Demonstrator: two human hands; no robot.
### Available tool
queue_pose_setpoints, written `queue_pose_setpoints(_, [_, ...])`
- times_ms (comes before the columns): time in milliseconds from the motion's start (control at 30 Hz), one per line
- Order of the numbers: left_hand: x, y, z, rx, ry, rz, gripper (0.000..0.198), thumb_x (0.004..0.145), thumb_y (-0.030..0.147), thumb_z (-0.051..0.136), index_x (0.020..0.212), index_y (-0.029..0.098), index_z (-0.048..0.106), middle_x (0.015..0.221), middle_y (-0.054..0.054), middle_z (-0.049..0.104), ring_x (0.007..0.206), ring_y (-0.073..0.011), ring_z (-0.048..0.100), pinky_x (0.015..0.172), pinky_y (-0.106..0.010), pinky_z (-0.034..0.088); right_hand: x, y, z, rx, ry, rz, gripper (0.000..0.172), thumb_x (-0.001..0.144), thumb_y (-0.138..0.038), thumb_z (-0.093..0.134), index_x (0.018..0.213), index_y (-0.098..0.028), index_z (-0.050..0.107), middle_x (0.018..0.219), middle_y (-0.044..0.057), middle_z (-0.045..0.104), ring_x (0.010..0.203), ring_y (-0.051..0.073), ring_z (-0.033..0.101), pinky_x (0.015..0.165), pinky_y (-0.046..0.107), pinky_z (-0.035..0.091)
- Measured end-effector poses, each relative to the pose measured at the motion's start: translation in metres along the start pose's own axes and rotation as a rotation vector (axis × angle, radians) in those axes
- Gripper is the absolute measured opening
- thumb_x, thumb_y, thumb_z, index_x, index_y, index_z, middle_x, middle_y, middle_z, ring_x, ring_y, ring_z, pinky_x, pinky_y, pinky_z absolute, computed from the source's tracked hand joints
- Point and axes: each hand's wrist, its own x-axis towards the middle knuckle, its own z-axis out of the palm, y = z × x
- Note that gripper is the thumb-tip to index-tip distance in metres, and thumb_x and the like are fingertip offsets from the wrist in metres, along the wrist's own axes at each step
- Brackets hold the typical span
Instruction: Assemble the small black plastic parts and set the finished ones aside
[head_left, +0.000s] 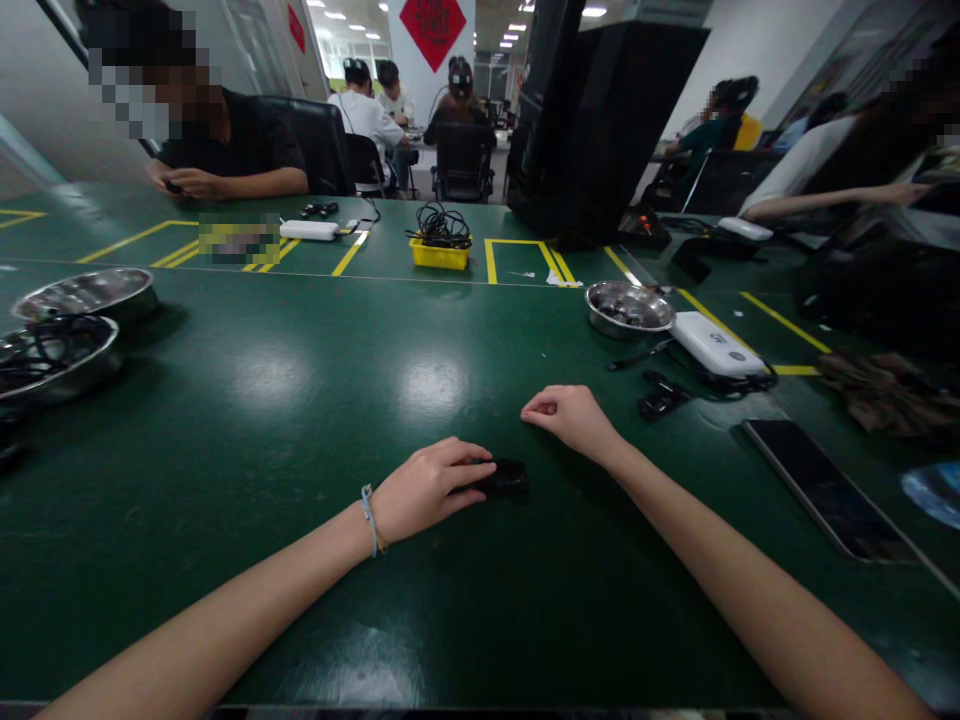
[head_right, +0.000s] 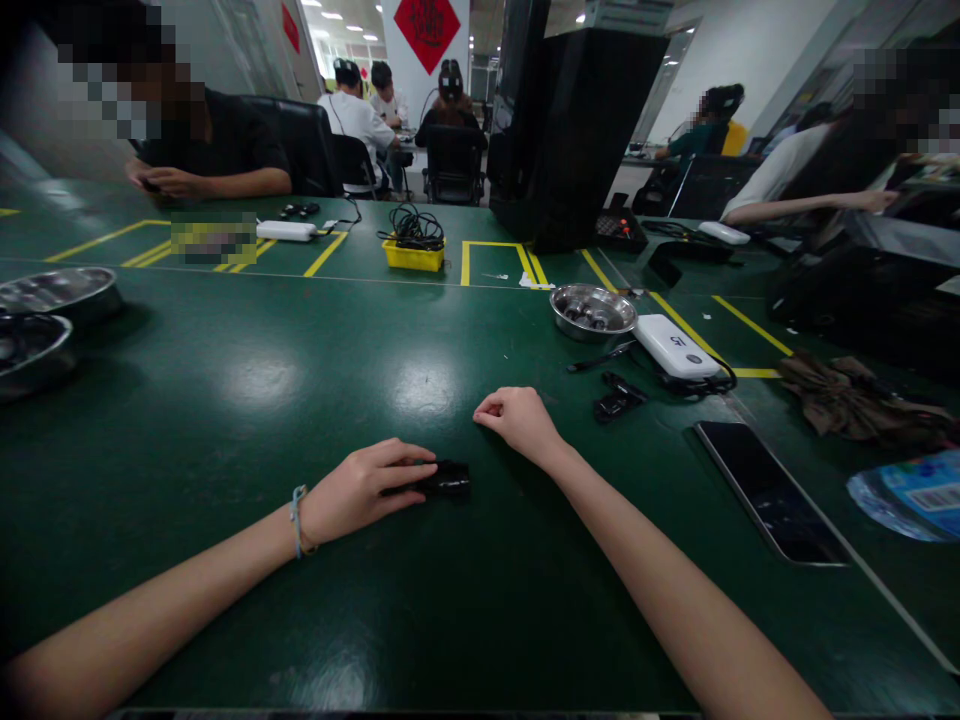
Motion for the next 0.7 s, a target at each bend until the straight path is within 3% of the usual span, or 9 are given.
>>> queue_pose_setpoints(167, [0.000,0.001,-0.001,-0.004,0.009,0.008,0.027,0.081,0.022,0.054,0.107,0.016,0.056,0.108,-0.009,0.057,0.093,-0.0169,0.055,0.079,-0.031,0.048,-0.018,-0.003,-0.019,0.022,-0.276,0.050,0.008,0.057,-0.011,0.062,0.054,-0.019,0.062,0.047,-0.003,0.057,0.042,0.009,0.050,0.043,0.021,0.037])
queue_pose_setpoints(300, [0.000,0.001,-0.001,0.006,0.024,0.009,0.026,0.081,0.021,0.054,0.107,0.015,0.056,0.109,-0.009,0.057,0.093,-0.0168,0.055,0.080,-0.031,0.048,-0.035,-0.012,-0.022,0.281,-0.417,0.082,0.005,0.060,-0.012,0.057,0.062,-0.017,0.058,0.054,-0.004,0.056,0.046,0.008,0.049,0.044,0.019,0.038])
queue_pose_setpoints(400, [0.001,0.001,0.000,0.017,0.022,0.000,0.027,0.081,0.021,0.054,0.107,0.016,0.056,0.109,-0.008,0.056,0.093,-0.0168,0.055,0.080,-0.031,0.048,-0.042,-0.028,-0.012,0.460,-0.317,0.060,0.001,0.067,-0.016,0.055,0.068,-0.016,0.056,0.059,-0.003,0.055,0.050,0.008,0.049,0.048,0.020,0.040])
queue_pose_setpoints(533, [0.001,0.001,0.000,0.023,0.013,-0.007,0.026,0.081,0.021,0.055,0.106,0.017,0.057,0.107,-0.007,0.057,0.093,-0.0165,0.055,0.081,-0.030,0.048,-0.045,-0.051,0.007,0.414,-0.065,-0.102,0.003,0.070,-0.018,0.057,0.069,-0.018,0.060,0.082,0.003,0.062,0.075,0.013,0.056,0.064,0.025,0.045])
queue_pose_setpoints(600, [0.001,0.001,-0.001,0.024,0.016,-0.007,0.025,0.081,0.021,0.055,0.105,0.016,0.057,0.106,-0.007,0.058,0.093,-0.0165,0.054,0.081,-0.029,0.047,-0.045,-0.056,0.014,0.364,-0.027,-0.148,0.004,0.070,-0.017,0.058,0.067,-0.019,0.061,0.095,0.004,0.063,0.090,0.016,0.054,0.076,0.030,0.044])
queue_pose_setpoints(700, [0.001,0.002,0.000,0.028,0.022,-0.004,0.025,0.080,0.020,0.055,0.105,0.016,0.057,0.105,-0.007,0.058,0.093,-0.0165,0.055,0.081,-0.029,0.047,-0.046,-0.057,0.020,0.341,-0.042,-0.138,0.005,0.071,-0.019,0.059,0.069,-0.020,0.063,0.101,0.003,0.062,0.097,0.018,0.052,0.085,0.034,0.041])
